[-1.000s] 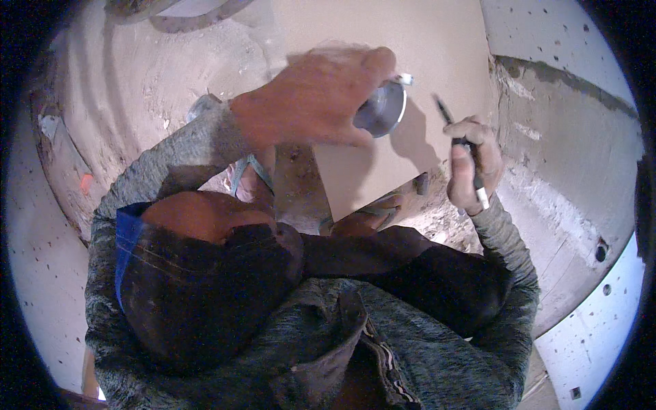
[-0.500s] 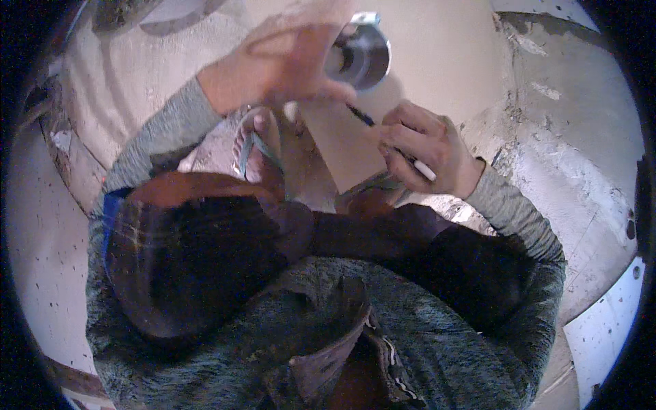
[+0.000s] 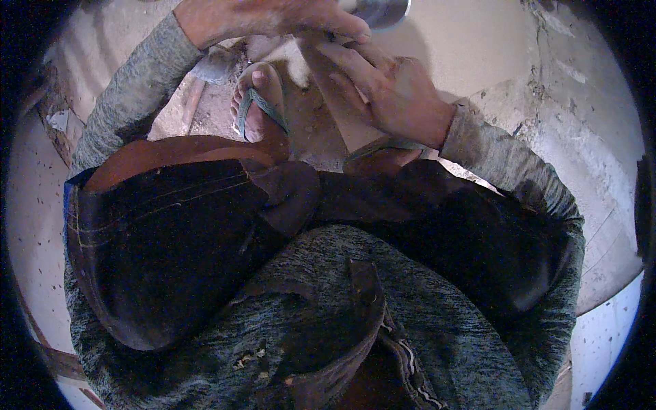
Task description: The person measures a wall section and a large tile using a tape measure and a marker. They then use a PVC pipe fitting as a template to draw a circular cutout on the tile. Finally, the person lifts the tile to check its fit against the wall.
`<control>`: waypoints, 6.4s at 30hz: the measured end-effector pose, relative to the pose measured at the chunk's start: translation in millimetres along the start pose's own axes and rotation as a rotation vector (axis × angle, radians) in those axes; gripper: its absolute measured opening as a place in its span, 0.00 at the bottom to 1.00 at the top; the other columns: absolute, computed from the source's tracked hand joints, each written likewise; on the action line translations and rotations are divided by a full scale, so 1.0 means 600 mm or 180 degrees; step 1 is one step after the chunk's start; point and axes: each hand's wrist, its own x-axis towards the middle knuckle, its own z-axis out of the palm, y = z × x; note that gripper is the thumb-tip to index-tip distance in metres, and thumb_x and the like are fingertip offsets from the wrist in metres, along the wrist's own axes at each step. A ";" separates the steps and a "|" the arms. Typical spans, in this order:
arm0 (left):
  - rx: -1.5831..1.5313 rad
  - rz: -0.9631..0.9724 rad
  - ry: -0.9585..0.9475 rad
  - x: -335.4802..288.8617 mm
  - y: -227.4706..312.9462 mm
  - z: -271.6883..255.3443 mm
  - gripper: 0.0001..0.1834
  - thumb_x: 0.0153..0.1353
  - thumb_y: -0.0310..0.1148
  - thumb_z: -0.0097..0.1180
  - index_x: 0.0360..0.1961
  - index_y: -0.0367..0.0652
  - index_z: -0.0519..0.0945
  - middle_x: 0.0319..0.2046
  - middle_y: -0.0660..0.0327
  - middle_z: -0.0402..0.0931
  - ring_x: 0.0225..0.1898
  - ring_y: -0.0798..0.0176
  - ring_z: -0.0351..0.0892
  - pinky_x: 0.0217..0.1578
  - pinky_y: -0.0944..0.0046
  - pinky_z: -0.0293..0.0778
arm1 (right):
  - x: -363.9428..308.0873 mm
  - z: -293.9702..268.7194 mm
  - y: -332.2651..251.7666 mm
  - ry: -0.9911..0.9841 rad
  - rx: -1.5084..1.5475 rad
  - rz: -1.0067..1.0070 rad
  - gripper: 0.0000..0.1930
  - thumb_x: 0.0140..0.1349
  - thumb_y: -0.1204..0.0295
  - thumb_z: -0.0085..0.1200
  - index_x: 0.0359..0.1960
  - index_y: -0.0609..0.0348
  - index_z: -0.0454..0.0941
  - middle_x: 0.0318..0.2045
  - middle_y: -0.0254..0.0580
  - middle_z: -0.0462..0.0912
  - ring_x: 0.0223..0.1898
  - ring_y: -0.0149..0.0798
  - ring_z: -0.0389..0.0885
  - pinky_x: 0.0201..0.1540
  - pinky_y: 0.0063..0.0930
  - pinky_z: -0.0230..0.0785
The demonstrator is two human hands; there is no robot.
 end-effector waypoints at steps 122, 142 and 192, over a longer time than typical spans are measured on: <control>-0.1930 -0.0233 0.1494 -0.078 -0.137 0.057 0.49 0.33 0.53 0.81 0.55 0.56 0.65 0.55 0.44 0.73 0.49 0.37 0.78 0.38 0.53 0.78 | 0.078 -0.091 0.142 -0.0143 0.1402 0.1386 0.21 0.48 0.79 0.61 0.47 0.62 0.76 0.31 0.49 0.77 0.24 0.47 0.76 0.24 0.37 0.69; -0.2322 -0.0440 0.1055 -0.077 -0.143 0.049 0.32 0.41 0.48 0.77 0.33 0.40 0.69 0.36 0.48 0.75 0.36 0.46 0.79 0.34 0.53 0.75 | 0.104 -0.094 0.120 -0.0060 0.0956 0.1520 0.13 0.54 0.77 0.55 0.43 0.62 0.76 0.30 0.50 0.74 0.28 0.52 0.77 0.30 0.40 0.69; -0.1699 0.0405 0.1040 -0.028 -0.095 0.069 0.28 0.44 0.46 0.75 0.27 0.45 0.66 0.56 0.39 0.74 0.22 0.53 0.81 0.20 0.58 0.76 | 0.101 -0.104 0.184 0.0154 0.3506 0.2414 0.10 0.69 0.73 0.53 0.46 0.67 0.80 0.24 0.33 0.77 0.24 0.25 0.73 0.28 0.20 0.66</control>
